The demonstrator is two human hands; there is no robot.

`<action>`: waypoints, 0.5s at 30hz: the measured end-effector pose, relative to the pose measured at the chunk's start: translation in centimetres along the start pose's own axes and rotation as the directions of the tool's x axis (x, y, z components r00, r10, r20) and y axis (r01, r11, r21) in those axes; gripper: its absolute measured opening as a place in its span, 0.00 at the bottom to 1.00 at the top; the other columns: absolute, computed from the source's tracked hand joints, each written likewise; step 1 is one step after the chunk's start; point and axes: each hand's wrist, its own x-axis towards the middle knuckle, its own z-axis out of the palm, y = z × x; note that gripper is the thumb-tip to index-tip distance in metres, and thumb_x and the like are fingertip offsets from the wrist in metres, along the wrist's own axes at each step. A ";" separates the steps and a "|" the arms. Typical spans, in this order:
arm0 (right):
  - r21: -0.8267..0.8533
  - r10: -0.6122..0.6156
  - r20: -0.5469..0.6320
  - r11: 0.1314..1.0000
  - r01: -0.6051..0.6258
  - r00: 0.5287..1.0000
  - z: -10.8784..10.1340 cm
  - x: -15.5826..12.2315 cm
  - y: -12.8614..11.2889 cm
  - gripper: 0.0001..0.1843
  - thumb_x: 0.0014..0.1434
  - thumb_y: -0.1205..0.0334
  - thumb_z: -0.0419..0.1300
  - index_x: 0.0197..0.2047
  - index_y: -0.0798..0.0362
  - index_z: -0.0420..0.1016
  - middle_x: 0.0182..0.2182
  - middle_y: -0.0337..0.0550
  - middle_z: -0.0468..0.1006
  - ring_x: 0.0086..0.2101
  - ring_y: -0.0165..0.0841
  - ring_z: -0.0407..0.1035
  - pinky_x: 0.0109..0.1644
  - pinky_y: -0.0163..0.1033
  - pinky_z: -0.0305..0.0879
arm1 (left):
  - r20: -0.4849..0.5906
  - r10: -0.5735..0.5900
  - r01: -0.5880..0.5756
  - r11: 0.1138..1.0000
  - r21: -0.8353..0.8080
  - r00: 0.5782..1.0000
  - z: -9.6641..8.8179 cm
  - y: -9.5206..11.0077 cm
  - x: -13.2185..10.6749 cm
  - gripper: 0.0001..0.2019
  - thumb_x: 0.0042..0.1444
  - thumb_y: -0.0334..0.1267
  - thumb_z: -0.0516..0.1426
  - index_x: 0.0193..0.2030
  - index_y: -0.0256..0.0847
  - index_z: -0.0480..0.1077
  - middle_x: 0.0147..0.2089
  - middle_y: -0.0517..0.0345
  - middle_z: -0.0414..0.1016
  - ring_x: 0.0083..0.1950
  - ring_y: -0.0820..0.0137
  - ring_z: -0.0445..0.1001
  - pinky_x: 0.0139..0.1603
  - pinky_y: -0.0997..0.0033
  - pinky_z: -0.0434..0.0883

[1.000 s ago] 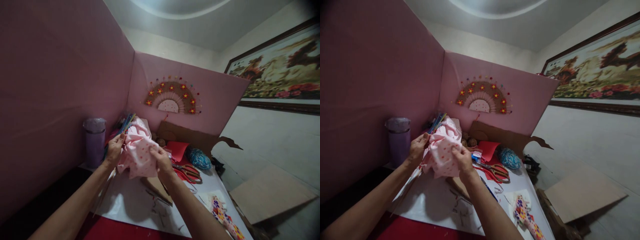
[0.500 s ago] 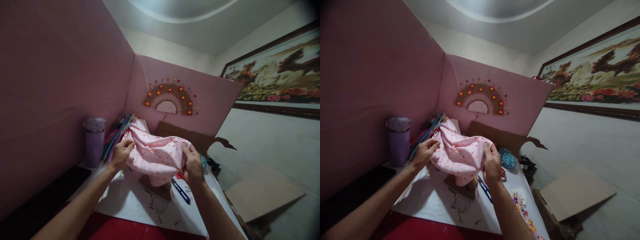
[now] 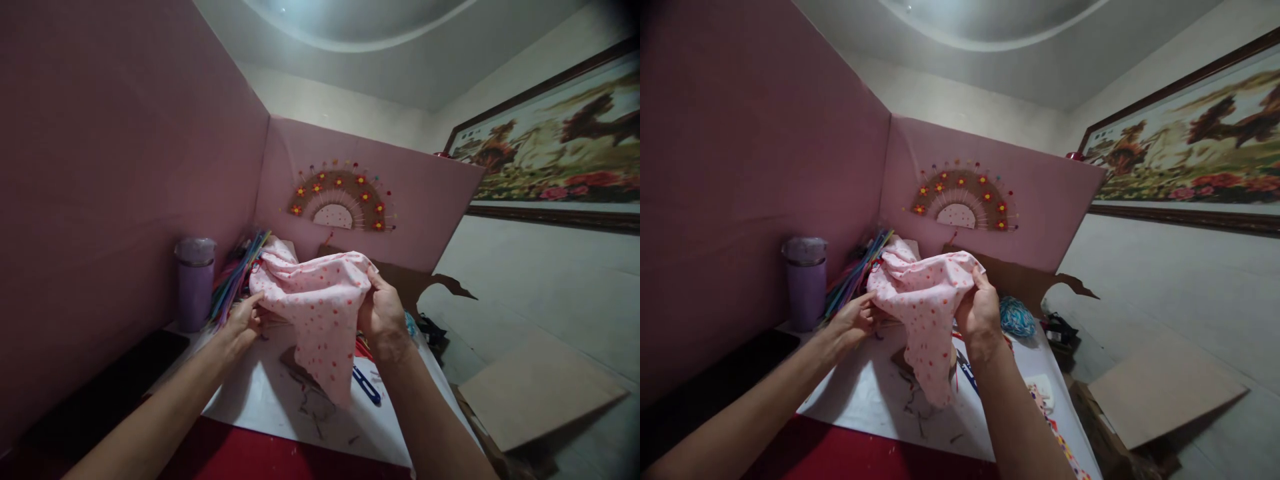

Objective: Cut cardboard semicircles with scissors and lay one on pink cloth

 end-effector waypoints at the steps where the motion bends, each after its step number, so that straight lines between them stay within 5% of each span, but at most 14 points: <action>1: 0.004 0.010 -0.006 1.000 -0.010 1.000 0.1 0.1 0.0 0.15 0.66 0.67 0.46 0.39 0.54 0.74 0.28 0.40 0.81 0.29 0.32 0.75 0.48 0.44 0.71 | 0.013 -0.023 0.023 0.999 -0.044 1.000 0.3 -0.2 0.0 0.05 0.53 0.32 0.56 0.27 0.36 0.68 0.22 0.56 0.70 0.20 0.69 0.71 0.19 0.73 0.67; 10: -0.074 -0.022 0.126 0.997 0.031 0.992 -2.7 2.4 -0.1 0.11 0.61 0.62 0.53 0.38 0.54 0.76 0.27 0.41 0.81 0.30 0.35 0.76 0.46 0.46 0.72 | 0.114 -0.063 0.093 0.957 -0.274 0.992 1.6 -0.6 0.3 0.06 0.53 0.27 0.54 0.37 0.35 0.72 0.24 0.54 0.75 0.24 0.66 0.74 0.28 0.63 0.74; 15: -0.177 -0.020 -0.021 0.984 0.016 1.000 -4.5 3.0 -0.6 0.11 0.60 0.60 0.53 0.33 0.54 0.76 0.25 0.42 0.80 0.31 0.36 0.76 0.43 0.45 0.72 | 0.065 0.034 -0.013 0.953 -0.303 0.997 0.1 2.0 0.3 0.15 0.49 0.26 0.56 0.46 0.33 0.72 0.28 0.53 0.78 0.27 0.65 0.75 0.32 0.66 0.74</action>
